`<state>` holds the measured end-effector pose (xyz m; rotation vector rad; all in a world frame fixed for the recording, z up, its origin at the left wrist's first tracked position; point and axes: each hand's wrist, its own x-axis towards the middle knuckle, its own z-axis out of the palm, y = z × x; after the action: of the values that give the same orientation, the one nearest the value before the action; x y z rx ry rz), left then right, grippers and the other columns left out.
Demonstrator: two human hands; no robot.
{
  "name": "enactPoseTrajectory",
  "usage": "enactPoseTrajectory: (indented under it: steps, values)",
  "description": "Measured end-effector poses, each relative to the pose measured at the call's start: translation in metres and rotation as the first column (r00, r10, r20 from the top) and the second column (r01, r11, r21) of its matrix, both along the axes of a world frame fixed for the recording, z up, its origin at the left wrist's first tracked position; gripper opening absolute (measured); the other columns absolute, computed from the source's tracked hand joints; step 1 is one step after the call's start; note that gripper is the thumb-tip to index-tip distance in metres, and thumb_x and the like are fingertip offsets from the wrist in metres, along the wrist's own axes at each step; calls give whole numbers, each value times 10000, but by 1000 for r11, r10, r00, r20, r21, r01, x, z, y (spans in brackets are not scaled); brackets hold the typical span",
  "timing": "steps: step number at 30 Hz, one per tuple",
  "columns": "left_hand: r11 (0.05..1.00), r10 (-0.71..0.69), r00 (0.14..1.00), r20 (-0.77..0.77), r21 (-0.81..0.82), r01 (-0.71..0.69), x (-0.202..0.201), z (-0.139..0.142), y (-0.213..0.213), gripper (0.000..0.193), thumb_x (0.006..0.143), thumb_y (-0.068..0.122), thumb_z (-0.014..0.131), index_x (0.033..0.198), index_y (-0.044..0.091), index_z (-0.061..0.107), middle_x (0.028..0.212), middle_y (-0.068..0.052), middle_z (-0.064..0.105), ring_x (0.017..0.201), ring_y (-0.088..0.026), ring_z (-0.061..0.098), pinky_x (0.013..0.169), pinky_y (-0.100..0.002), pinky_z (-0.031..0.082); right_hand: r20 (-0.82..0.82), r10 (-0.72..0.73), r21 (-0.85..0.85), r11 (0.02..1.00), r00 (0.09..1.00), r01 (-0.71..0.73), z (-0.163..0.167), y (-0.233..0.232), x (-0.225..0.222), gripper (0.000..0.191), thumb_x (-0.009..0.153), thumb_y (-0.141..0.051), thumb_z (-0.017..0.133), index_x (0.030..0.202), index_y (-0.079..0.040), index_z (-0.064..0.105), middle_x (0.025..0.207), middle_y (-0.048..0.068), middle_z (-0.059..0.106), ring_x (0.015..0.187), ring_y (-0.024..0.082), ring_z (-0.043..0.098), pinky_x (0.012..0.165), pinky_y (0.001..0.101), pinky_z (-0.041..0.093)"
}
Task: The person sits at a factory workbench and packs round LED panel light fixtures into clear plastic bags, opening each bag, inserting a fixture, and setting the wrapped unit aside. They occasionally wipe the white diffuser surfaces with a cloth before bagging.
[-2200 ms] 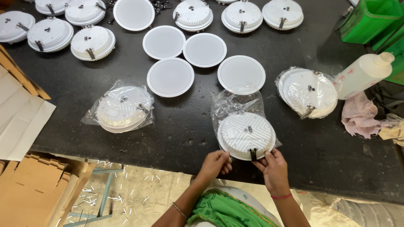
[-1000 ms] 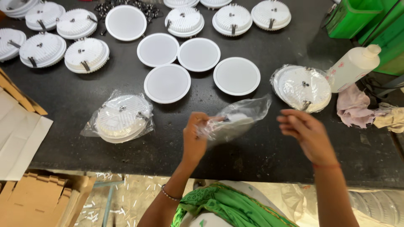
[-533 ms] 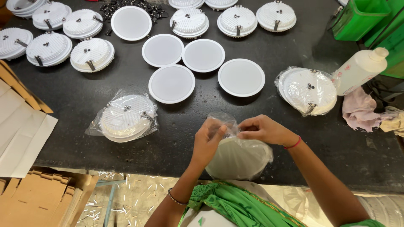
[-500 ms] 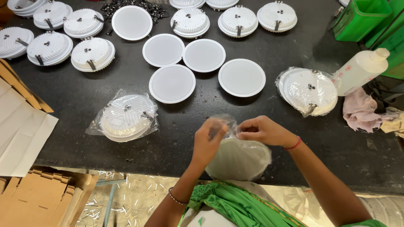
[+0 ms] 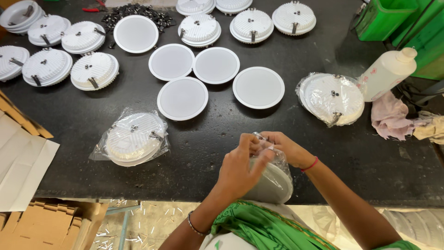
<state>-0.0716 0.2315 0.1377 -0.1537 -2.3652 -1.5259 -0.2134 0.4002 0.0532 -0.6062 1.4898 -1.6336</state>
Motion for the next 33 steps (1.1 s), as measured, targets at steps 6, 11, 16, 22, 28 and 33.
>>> enactPoseTrajectory:
  steps: [6, 11, 16, 22, 28, 33]
  values:
    - [930, 102, 992, -76, -347, -123, -1, 6, 24, 372, 839, 329, 801, 1077, 87, 650, 1018, -154, 644, 819, -362, 698, 679, -452, 548, -152, 56, -5, 998, 987, -58, 3, -5, 0, 175, 962, -152, 626, 1060, -12, 667, 935, -27, 649, 827, 30, 568, 712, 210, 505]
    - [994, 70, 988, 138, -97, -57, -13, -7, -11, 293, 828, 198, 853, 939, 71, 613, 992, -81, 636, 828, -234, 722, 740, -375, 593, -139, 3, 115, 993, 990, 13, 15, -6, 10, 198, 1037, -194, 573, 1043, -29, 683, 834, -42, 606, 710, 19, 517, 602, 204, 441]
    - [999, 39, 985, 168, 13, -42, -22, -9, -31, 427, 714, 77, 837, 1090, 81, 636, 1108, -61, 608, 830, -222, 690, 709, -354, 577, -203, 2, 150, 988, 979, 29, 33, -11, 15, 181, 995, -202, 580, 1029, -57, 683, 797, -60, 616, 674, 14, 541, 585, 204, 464]
    - [976, -65, 995, -74, -211, 48, -22, -16, -39, 144, 858, 3, 744, 971, 65, 681, 972, -53, 693, 878, -237, 721, 754, -348, 587, -282, 37, 182, 983, 959, 16, 51, -5, 20, 239, 1022, -272, 607, 1004, -42, 668, 740, -16, 590, 649, 38, 531, 583, 216, 456]
    - [865, -250, 957, -149, -477, 152, -17, -14, -39, 388, 735, -88, 606, 1074, 64, 721, 1103, -70, 717, 1044, -298, 680, 849, -397, 556, -372, 74, 216, 976, 925, 8, 68, 11, 19, 296, 1021, -332, 614, 1085, -59, 710, 822, -10, 659, 737, 44, 577, 661, 227, 503]
    - [925, -234, 972, 23, -303, 230, -21, -12, -36, 376, 800, -69, 592, 1138, 69, 683, 1134, -108, 712, 1087, -309, 673, 939, -414, 522, -522, 74, 261, 962, 850, 77, 59, 31, 26, 367, 838, -302, 821, 1068, -45, 697, 855, 0, 684, 768, 65, 603, 692, 248, 528]
